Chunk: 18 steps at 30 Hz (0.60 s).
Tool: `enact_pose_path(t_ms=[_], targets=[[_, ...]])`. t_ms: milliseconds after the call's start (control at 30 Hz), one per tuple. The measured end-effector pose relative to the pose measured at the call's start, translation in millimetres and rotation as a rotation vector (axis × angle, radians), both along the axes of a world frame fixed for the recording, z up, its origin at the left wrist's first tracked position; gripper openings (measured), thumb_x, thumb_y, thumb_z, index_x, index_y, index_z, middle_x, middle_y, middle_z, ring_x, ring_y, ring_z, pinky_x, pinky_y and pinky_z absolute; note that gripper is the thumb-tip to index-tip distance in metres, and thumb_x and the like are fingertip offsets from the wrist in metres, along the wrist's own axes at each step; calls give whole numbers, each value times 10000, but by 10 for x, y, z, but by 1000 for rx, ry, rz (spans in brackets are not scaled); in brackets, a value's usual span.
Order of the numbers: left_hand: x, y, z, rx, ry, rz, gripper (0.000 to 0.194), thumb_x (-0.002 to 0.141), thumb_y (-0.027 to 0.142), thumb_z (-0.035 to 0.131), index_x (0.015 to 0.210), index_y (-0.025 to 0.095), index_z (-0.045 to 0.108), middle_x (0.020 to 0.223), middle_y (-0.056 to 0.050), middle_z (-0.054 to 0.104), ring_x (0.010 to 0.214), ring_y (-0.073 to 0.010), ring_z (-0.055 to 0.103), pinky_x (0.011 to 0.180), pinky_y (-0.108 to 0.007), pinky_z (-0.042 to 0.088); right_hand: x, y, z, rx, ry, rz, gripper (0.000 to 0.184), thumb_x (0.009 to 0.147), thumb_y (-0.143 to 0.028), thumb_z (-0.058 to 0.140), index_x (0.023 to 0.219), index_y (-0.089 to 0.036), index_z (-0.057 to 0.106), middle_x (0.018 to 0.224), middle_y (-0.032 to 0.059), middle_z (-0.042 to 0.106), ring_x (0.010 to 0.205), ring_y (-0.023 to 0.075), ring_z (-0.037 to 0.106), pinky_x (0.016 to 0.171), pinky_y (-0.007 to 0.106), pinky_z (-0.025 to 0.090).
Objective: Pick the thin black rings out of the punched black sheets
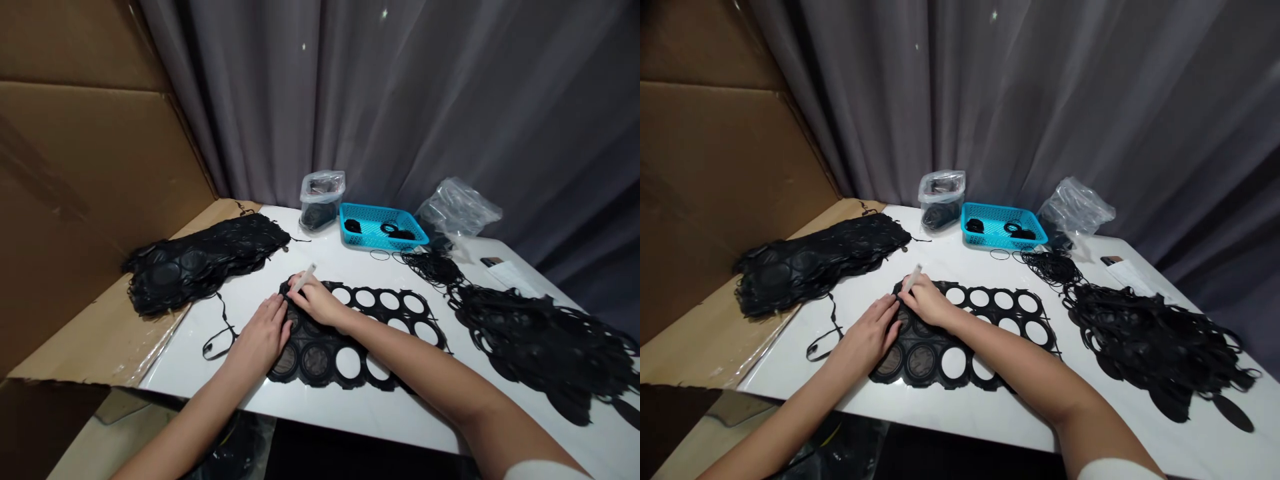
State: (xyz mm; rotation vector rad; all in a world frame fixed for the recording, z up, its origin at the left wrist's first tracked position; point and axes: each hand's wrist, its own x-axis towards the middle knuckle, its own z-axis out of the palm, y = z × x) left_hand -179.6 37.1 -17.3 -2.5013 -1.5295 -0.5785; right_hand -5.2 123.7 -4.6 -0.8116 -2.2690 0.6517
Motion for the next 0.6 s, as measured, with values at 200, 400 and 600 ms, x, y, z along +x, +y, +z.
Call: enact_pose_path(t_ms=[200,400,600], targets=[[-2,10,10,22,29,-6,378,1003,277,404,1269,87,592,1334,-196,630,1252,-310,606,1103,-487,464,-68,53,8,133,-157,-143,149,952,-105,470,922,-194,585,961,83,618,888,220,520,821,338,441],[-5,9,115,56,20,13,371,1012,291,405,1238,89,618,1282,-187,660,1200,-305,639,1055,-467,508,258,510,368,-7,104,-477,244,959,-183,386,739,-215,486,733,27,523,724,191,495,742,318,418],[3,-300,163,85,-41,39,357,1029,297,399,1206,106,644,1222,-178,672,1119,-301,661,983,-468,547,193,-119,355,58,30,-135,155,977,-200,438,829,-218,482,811,29,552,781,191,516,772,309,423]])
